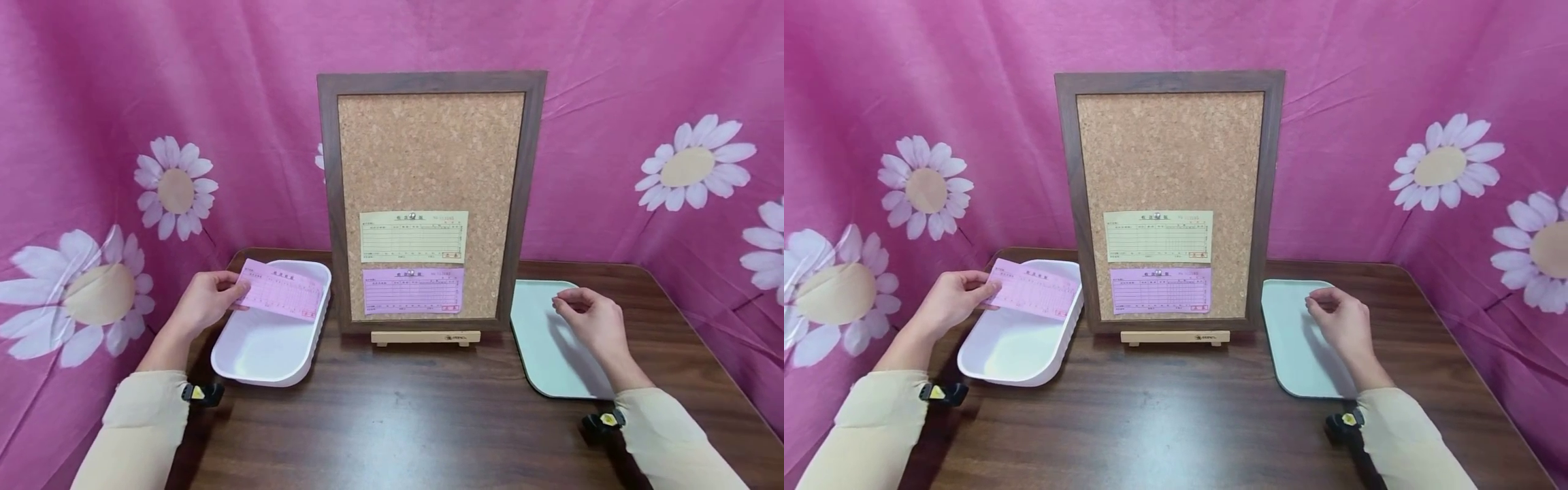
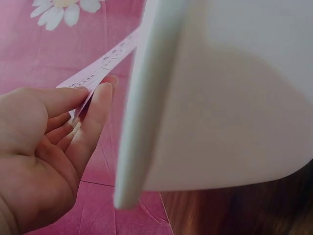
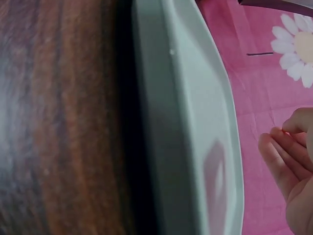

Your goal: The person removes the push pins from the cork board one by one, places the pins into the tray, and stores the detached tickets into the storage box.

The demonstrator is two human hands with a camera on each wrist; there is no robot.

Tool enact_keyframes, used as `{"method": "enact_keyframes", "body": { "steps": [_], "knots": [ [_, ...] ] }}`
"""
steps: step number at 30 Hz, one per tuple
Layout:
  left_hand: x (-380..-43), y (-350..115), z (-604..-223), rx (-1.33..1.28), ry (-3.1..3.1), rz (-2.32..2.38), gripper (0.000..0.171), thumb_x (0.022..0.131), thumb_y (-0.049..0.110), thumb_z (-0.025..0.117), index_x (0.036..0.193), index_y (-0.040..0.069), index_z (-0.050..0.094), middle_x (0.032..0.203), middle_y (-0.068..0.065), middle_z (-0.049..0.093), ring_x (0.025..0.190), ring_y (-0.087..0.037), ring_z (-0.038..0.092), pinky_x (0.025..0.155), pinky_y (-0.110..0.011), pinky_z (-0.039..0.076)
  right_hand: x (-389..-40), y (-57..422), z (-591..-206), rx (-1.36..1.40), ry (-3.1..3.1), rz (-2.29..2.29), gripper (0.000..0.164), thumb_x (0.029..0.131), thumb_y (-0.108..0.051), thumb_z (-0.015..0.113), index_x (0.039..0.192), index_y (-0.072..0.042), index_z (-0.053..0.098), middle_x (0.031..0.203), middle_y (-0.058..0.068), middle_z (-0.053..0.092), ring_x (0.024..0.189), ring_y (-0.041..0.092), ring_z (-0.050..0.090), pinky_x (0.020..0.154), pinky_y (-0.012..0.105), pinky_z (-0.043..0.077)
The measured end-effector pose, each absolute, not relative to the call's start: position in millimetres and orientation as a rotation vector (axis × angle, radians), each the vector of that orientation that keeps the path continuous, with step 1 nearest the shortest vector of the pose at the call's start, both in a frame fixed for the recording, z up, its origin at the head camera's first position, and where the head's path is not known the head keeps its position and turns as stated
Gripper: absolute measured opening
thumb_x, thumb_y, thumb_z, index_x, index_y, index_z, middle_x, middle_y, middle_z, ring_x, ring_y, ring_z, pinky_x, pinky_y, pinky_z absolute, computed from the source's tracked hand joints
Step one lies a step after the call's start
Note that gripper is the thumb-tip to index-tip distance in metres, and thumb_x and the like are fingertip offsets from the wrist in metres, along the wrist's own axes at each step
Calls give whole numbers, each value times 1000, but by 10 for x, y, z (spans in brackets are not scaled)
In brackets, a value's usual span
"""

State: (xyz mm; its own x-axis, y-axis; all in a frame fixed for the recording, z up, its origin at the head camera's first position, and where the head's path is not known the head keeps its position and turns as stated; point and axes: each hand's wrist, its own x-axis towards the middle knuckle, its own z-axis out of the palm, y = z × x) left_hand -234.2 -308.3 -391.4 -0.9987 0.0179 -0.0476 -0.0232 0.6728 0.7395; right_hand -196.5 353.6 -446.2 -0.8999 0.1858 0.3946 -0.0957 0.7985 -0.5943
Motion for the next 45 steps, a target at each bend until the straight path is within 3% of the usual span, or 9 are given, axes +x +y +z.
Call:
{"method": "enact_keyframes", "body": {
  "steps": [2,8,16,19,25,28,32,37,45],
  "knots": [
    [-2329,-3087,-3921,-6,2831,1236,39,111,13,60,133,-19,61,115,-35,71,81,-19,78,72,-27,66,-1980,3533,-4478,-68,-2576,854,16,95,-14,80,107,-3,81,99,21,82,74,-31,46,67,6,41],
    [-2330,-3069,-3942,8,2863,1165,37,109,14,62,132,-16,64,112,-31,74,82,-19,74,69,-23,62,-1988,3561,-4534,-90,-2651,782,17,96,-14,77,107,-2,81,98,20,82,71,-21,48,64,12,41],
    [-2340,-3053,-3945,-26,2866,1068,41,109,21,64,132,-12,66,115,-28,73,90,-26,66,69,-22,55,-1985,3566,-4645,-67,-2709,694,13,91,-7,75,101,1,80,93,19,81,78,29,71,69,31,45],
    [-2334,-3054,-3945,-27,2865,1070,40,109,21,65,131,-12,67,116,-29,73,91,-27,66,70,-22,55,-1989,3557,-4654,-58,-2710,677,12,90,-5,75,99,2,80,91,19,81,81,38,72,70,38,48],
    [-2325,-3068,-3957,25,2905,1104,35,107,18,67,124,-12,71,113,-30,76,91,-25,73,73,-24,59,-1993,3546,-4645,-72,-2734,654,13,90,-6,74,99,2,79,91,21,80,82,41,71,72,46,49],
    [-2314,-3083,-3950,35,2909,1129,35,107,19,68,123,-12,72,114,-30,77,94,-28,78,82,-34,66,-1991,3541,-4631,-78,-2749,652,13,90,-7,74,100,1,78,94,23,79,83,43,70,73,48,49],
    [-2303,-3101,-3936,23,2918,1137,37,108,21,67,125,-11,71,116,-31,76,100,-35,79,93,-50,65,-1987,3537,-4612,-82,-2764,654,14,91,-7,73,102,1,78,98,24,79,86,45,70,75,50,49],
    [-2295,-3130,-3937,21,2939,1151,36,108,20,65,127,-10,71,119,-32,75,103,-39,77,92,-49,65,-1985,3546,-4581,-81,-2783,667,16,93,-10,73,104,0,78,98,22,80,84,41,70,73,46,50],
    [-2253,-3143,-3932,29,2910,1274,38,111,22,62,133,-8,69,127,-32,73,110,-40,76,90,-36,66,-1915,3560,-4447,-68,-2728,709,19,98,-13,72,111,-2,80,108,22,81,93,33,72,71,25,45]
  ]
}}
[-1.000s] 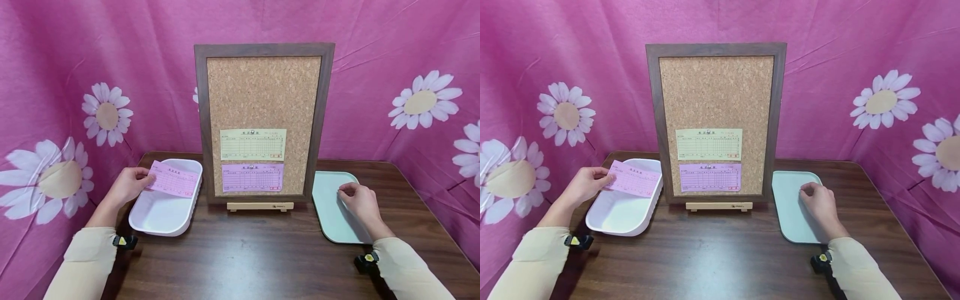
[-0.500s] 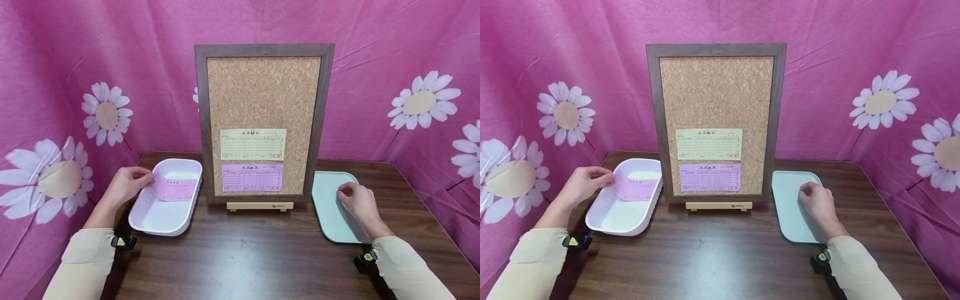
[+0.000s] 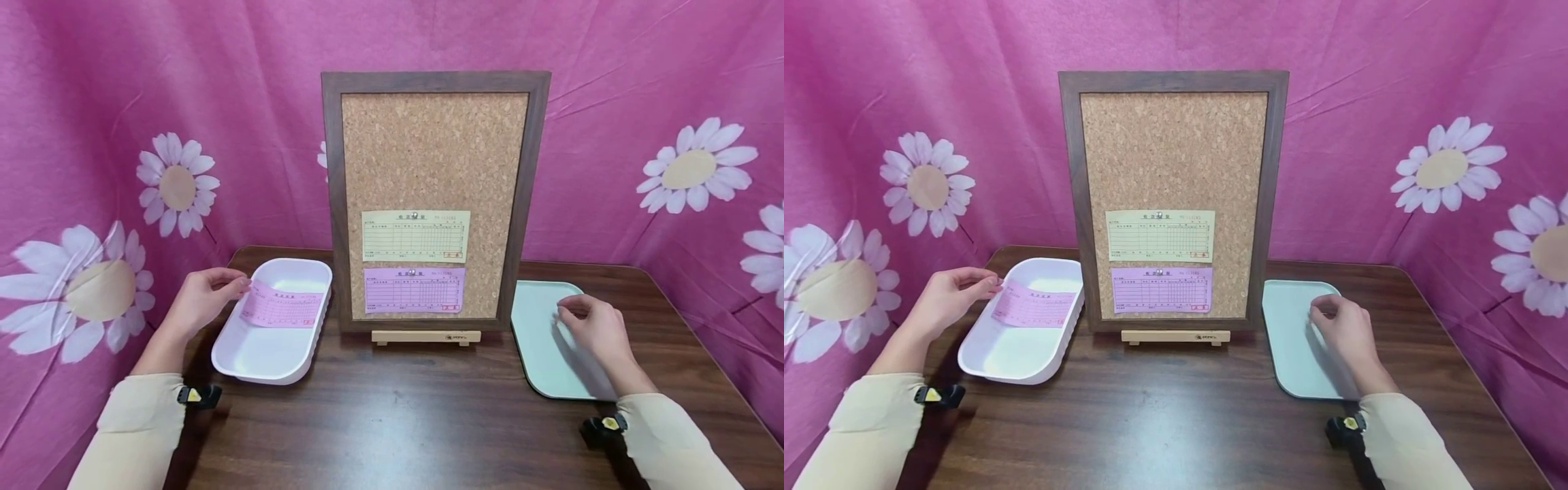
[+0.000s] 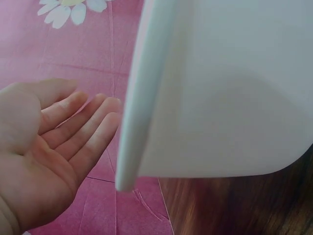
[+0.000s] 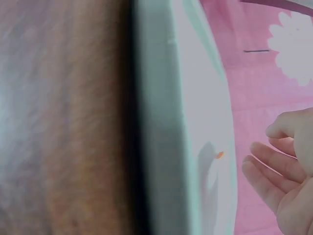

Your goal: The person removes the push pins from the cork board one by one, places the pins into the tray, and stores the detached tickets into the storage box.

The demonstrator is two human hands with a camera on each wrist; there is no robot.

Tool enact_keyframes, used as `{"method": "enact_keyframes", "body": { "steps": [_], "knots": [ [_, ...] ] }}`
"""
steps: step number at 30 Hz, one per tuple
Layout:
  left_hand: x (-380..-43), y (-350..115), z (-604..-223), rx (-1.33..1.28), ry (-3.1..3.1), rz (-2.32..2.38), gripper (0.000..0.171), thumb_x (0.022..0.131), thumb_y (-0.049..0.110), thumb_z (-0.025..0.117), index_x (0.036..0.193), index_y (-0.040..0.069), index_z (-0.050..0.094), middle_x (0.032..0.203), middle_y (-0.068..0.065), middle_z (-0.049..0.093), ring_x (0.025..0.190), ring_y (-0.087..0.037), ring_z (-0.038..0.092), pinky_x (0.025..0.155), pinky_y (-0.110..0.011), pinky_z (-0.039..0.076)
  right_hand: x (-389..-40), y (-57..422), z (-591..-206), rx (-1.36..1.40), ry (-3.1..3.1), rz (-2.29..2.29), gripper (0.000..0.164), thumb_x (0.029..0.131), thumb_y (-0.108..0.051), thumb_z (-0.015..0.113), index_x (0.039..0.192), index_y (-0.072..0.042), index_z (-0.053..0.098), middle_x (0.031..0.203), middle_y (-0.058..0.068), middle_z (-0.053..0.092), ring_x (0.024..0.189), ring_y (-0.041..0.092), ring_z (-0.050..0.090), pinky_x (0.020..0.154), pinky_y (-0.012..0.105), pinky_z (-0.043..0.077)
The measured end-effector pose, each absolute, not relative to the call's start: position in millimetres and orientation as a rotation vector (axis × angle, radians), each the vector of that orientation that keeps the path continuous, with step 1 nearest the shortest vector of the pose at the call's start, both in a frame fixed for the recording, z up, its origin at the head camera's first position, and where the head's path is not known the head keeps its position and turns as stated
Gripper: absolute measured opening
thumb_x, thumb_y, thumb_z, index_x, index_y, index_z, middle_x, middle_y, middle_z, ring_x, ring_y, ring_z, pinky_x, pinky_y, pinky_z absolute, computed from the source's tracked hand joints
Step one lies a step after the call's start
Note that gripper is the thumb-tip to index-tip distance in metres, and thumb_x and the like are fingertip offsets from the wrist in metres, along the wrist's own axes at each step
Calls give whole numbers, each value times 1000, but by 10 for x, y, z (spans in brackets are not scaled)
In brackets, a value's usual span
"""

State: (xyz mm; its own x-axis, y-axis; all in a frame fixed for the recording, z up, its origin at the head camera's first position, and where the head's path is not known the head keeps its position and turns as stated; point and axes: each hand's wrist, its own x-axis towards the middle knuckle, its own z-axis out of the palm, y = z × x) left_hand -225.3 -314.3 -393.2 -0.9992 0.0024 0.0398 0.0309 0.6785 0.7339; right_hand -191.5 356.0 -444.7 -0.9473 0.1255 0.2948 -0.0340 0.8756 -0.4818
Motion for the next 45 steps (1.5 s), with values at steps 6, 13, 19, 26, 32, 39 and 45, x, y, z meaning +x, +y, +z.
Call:
{"method": "enact_keyframes", "body": {
  "steps": [6,13,19,26,32,39,45],
  "knots": [
    [-2230,-3139,-3918,-43,-2799,-1287,38,111,22,62,133,-7,68,127,-32,73,105,-30,78,80,-13,60,-1865,3574,-4317,-76,-2655,725,21,99,-17,71,112,-5,81,112,21,81,86,-15,54,74,21,43],
    [-2202,-3153,-3905,-82,-2715,-1330,37,111,19,62,132,-10,67,129,-35,71,91,8,70,77,-6,55,-1822,3562,-4255,-107,-2601,805,23,102,-21,73,116,-4,80,111,19,82,83,-35,40,73,11,42],
    [-2170,-3152,-3894,-147,-2583,-1359,31,109,12,63,128,-12,69,119,-26,78,88,14,68,80,-4,54,-1782,3537,-4201,-105,-2550,870,22,101,-20,75,116,-4,81,96,-12,83,84,-34,47,75,2,41],
    [-2155,-3132,-3891,-154,-2468,-1425,29,108,13,66,124,-11,70,96,32,70,87,9,70,83,-5,55,-1754,3485,-4154,-81,-2505,944,22,101,-15,75,117,-1,79,91,-54,52,83,-33,51,74,-2,42],
    [-2145,-3110,-3888,-171,-2474,-1441,30,107,13,67,126,-11,69,97,32,69,90,8,71,83,-6,55,-1723,3466,-4129,-60,-2484,932,20,100,-13,75,116,-2,79,91,-56,50,83,-34,51,74,-3,41],
    [-2176,-3094,-3886,-186,-2491,-1445,32,108,14,67,128,-10,69,99,34,67,92,11,70,82,-6,56,-1695,3416,-4079,-8,-2459,961,18,100,-10,73,114,-1,79,92,-54,55,84,-32,54,74,-3,43],
    [-2173,-3061,-3901,-183,-2526,-1459,32,108,14,67,129,-10,69,101,27,70,93,12,70,80,-7,56,-1659,3379,-4036,15,-2462,964,17,100,-10,73,113,-2,80,91,-54,56,83,-31,55,74,-2,44]
  ]
}}
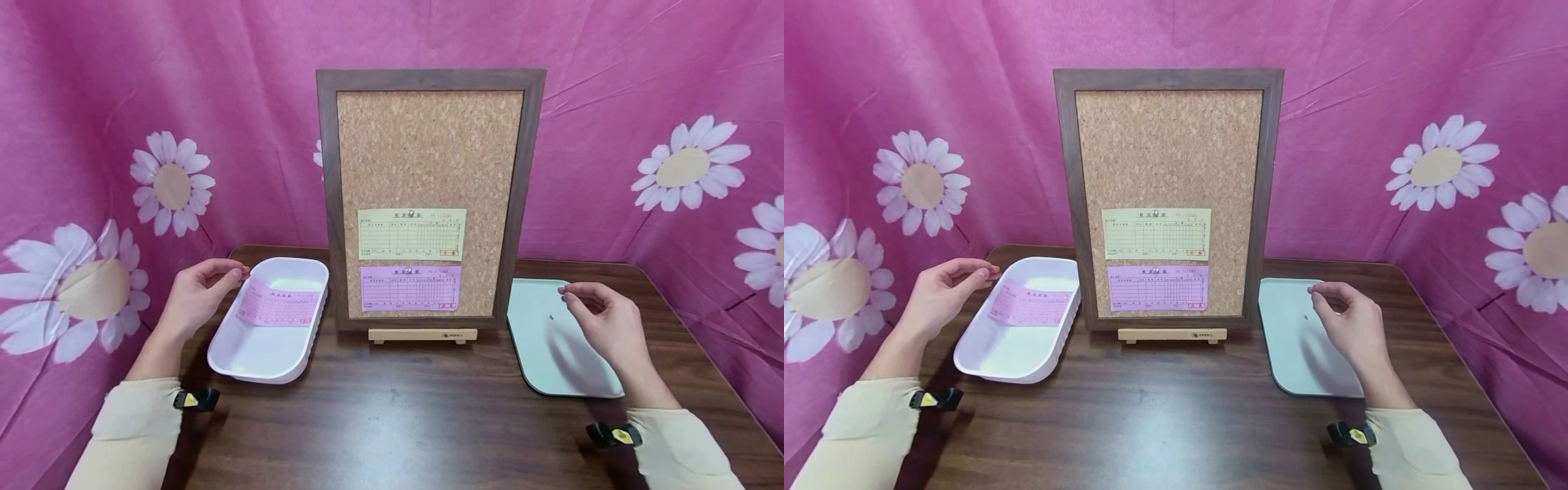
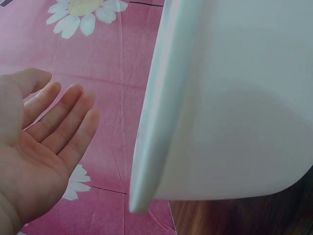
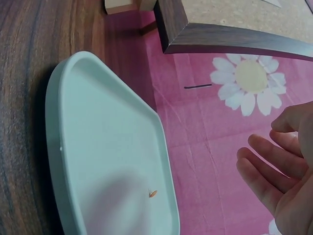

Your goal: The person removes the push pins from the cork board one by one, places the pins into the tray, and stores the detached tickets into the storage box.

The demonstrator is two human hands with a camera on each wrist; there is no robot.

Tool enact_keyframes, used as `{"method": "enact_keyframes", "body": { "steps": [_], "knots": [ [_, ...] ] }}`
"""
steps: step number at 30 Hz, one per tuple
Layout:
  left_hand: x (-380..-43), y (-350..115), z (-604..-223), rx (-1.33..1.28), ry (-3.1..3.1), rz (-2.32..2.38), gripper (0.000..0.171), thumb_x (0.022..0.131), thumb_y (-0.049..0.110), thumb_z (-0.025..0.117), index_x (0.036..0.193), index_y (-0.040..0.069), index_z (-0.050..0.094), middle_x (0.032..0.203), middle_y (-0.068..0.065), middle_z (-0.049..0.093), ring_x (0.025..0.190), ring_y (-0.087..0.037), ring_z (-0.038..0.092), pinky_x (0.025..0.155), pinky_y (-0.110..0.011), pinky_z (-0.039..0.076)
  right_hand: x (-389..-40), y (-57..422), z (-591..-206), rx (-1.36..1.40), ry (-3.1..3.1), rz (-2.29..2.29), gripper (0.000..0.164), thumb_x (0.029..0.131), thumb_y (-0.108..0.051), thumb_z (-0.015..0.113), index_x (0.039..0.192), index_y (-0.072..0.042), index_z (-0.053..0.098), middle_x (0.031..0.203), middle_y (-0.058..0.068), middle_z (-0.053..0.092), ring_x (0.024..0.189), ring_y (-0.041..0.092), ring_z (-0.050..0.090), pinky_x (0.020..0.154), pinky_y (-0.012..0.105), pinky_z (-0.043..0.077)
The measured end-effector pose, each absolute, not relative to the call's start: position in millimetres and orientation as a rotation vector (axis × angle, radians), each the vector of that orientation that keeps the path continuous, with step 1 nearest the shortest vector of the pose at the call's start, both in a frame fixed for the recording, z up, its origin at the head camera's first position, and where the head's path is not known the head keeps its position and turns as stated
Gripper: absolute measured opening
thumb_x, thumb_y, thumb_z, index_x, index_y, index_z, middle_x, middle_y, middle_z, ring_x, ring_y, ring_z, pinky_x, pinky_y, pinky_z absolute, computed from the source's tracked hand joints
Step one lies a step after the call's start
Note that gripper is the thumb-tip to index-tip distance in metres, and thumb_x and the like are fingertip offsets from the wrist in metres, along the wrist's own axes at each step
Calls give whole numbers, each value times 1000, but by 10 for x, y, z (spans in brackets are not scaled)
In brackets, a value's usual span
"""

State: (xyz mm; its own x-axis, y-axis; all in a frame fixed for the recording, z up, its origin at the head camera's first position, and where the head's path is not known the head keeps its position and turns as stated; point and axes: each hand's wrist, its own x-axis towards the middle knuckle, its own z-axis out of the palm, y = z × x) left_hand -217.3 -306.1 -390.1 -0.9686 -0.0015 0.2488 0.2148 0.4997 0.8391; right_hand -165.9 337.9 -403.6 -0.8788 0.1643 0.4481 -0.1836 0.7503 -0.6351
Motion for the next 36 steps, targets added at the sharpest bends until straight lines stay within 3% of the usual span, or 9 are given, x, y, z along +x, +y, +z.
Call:
{"method": "enact_keyframes", "body": {
  "steps": [4,6,10,13,15,21,23,28,36],
  "knots": [
    [-2153,-3039,-3881,-184,-2557,-1416,33,109,19,66,130,-7,70,111,10,74,96,12,69,82,-6,56,-1649,3352,-4006,38,-2447,981,16,100,-8,73,112,-1,80,92,-52,58,83,-30,57,74,-2,45],
    [-2144,-3027,-3864,-186,-2567,-1406,34,109,21,66,130,-6,69,111,11,74,96,11,70,82,-6,56,-1647,3337,-3994,53,-2439,996,16,100,-8,72,112,-1,80,93,-50,59,84,-30,58,74,-2,45],
    [-2126,-3019,-3845,-181,-2590,-1397,34,110,18,64,132,-7,68,119,-12,77,96,14,67,83,-5,54,-1638,3304,-3967,70,-2439,1001,16,100,-8,71,112,-1,79,93,-49,60,84,-29,58,74,-2,45],
    [-2113,-3024,-3843,-185,-2599,-1384,34,110,17,63,133,-7,68,131,-32,70,96,16,66,83,-5,54,-1637,3281,-3944,77,-2439,992,16,100,-8,71,112,-1,79,92,-49,60,84,-28,58,73,-1,45],
    [-2100,-3029,-3836,-190,-2598,-1373,34,110,19,64,132,-6,69,127,-27,73,95,16,66,83,-5,54,-1639,3269,-3930,81,-2438,990,16,100,-8,72,112,-2,79,92,-50,60,83,-28,58,73,-1,44],
    [-2068,-3036,-3812,-201,-2579,-1378,34,109,21,66,130,-6,69,112,10,74,97,12,69,84,-7,56,-1636,3231,-3884,96,-2430,989,16,99,-7,73,113,-2,80,92,-51,59,83,-28,58,72,-1,44],
    [-2068,-3025,-3815,-197,-2575,-1381,33,109,20,66,130,-5,70,114,3,75,96,12,69,84,-7,56,-1637,3222,-3865,99,-2429,991,16,99,-8,74,113,-2,80,93,-51,59,83,-28,58,73,-1,44],
    [-2076,-2996,-3833,-190,-2597,-1387,34,110,19,64,133,-5,69,129,-29,72,95,16,64,85,-3,52,-1634,3221,-3845,92,-2441,1005,17,101,-9,72,114,-3,80,93,-49,61,84,-28,59,73,-1,45],
    [-2097,-2978,-3809,-188,-2607,-1387,34,111,20,63,133,-6,68,131,-32,69,95,16,64,85,-3,52,-1626,3202,-3819,108,-2416,1033,18,101,-9,72,116,-2,79,94,-46,64,84,-25,61,72,1,46]
  ]
}}
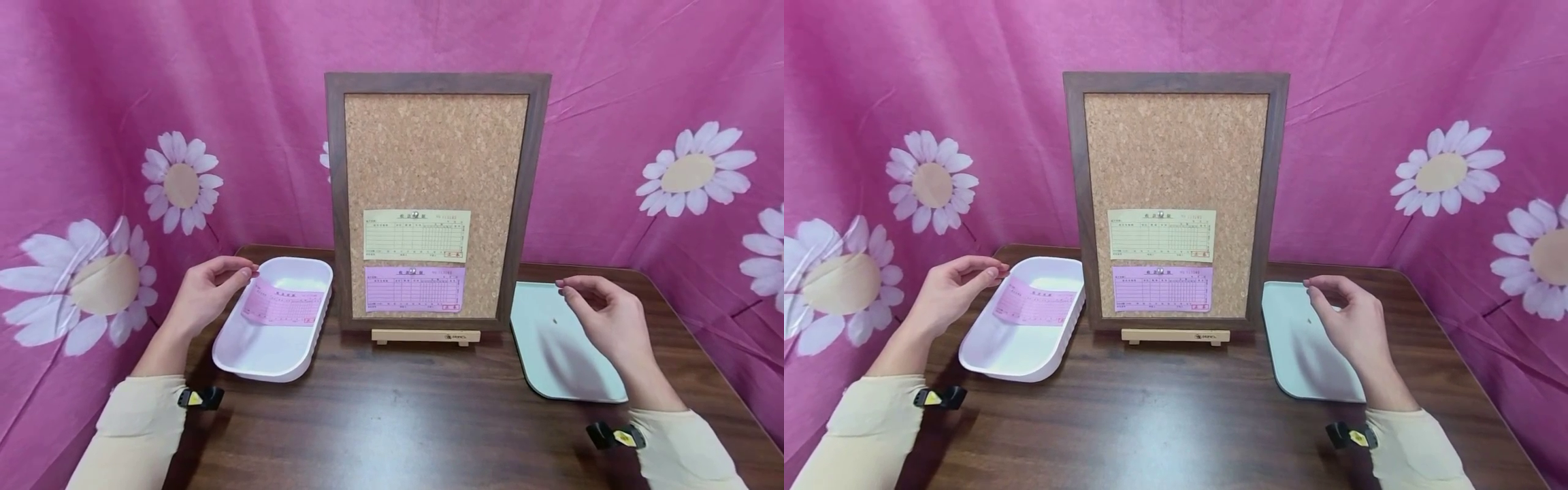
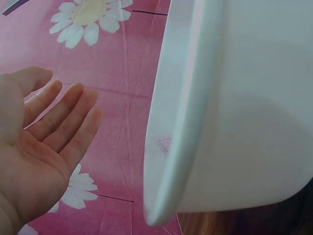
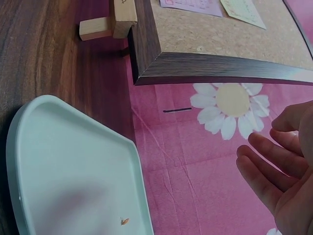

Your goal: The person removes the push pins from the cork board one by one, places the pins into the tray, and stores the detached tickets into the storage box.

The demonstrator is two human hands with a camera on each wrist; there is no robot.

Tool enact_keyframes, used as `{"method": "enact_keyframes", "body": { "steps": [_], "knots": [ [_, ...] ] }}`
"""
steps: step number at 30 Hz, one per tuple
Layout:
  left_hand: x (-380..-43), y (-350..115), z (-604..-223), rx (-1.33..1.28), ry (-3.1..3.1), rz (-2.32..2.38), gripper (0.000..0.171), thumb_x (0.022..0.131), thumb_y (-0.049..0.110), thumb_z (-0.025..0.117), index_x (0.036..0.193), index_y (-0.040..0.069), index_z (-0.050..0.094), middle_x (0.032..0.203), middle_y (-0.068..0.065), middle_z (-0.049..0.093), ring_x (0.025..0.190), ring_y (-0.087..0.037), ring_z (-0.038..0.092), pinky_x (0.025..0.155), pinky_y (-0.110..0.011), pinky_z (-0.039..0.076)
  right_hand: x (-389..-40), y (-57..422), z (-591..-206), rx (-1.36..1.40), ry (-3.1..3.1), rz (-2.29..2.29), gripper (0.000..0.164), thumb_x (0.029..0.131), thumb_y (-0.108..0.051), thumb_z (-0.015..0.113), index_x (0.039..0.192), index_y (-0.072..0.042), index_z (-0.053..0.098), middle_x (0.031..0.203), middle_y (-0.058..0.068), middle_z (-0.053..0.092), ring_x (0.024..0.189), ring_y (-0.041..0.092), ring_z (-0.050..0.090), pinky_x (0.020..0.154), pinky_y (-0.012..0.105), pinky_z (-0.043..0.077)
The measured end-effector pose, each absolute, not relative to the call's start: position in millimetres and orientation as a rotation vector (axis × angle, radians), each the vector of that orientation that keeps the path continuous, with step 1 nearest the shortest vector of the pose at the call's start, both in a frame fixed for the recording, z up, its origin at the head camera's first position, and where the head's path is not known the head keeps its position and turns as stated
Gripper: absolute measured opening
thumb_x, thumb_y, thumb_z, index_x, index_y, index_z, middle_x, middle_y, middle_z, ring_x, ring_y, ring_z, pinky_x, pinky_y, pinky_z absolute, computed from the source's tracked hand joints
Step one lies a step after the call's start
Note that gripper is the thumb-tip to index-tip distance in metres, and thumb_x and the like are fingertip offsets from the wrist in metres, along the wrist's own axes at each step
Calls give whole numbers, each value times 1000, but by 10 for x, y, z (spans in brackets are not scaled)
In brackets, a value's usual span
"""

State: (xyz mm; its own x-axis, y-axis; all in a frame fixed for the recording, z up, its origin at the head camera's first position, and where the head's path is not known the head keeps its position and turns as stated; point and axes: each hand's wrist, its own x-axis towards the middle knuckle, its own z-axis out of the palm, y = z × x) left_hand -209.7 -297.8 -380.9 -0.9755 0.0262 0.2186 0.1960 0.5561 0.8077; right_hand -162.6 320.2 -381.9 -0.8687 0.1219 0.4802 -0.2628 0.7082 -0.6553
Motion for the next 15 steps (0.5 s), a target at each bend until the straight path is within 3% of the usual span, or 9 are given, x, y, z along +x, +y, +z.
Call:
{"method": "enact_keyframes", "body": {
  "steps": [9,15],
  "knots": [
    [-2138,-2902,-3785,-246,-2579,-1382,30,109,19,65,129,-3,71,122,-17,75,98,13,68,86,-4,53,-1641,3178,-3780,114,-2389,1034,17,100,-7,72,115,-1,79,95,-45,64,85,-24,61,72,1,46],
    [-2156,-2865,-3777,-283,-2553,-1412,29,109,14,65,130,-4,70,128,-27,73,100,14,68,88,-4,52,-1657,3148,-3733,130,-2376,1061,18,101,-7,73,116,0,79,98,-43,66,88,-23,63,74,0,47]
  ]
}}
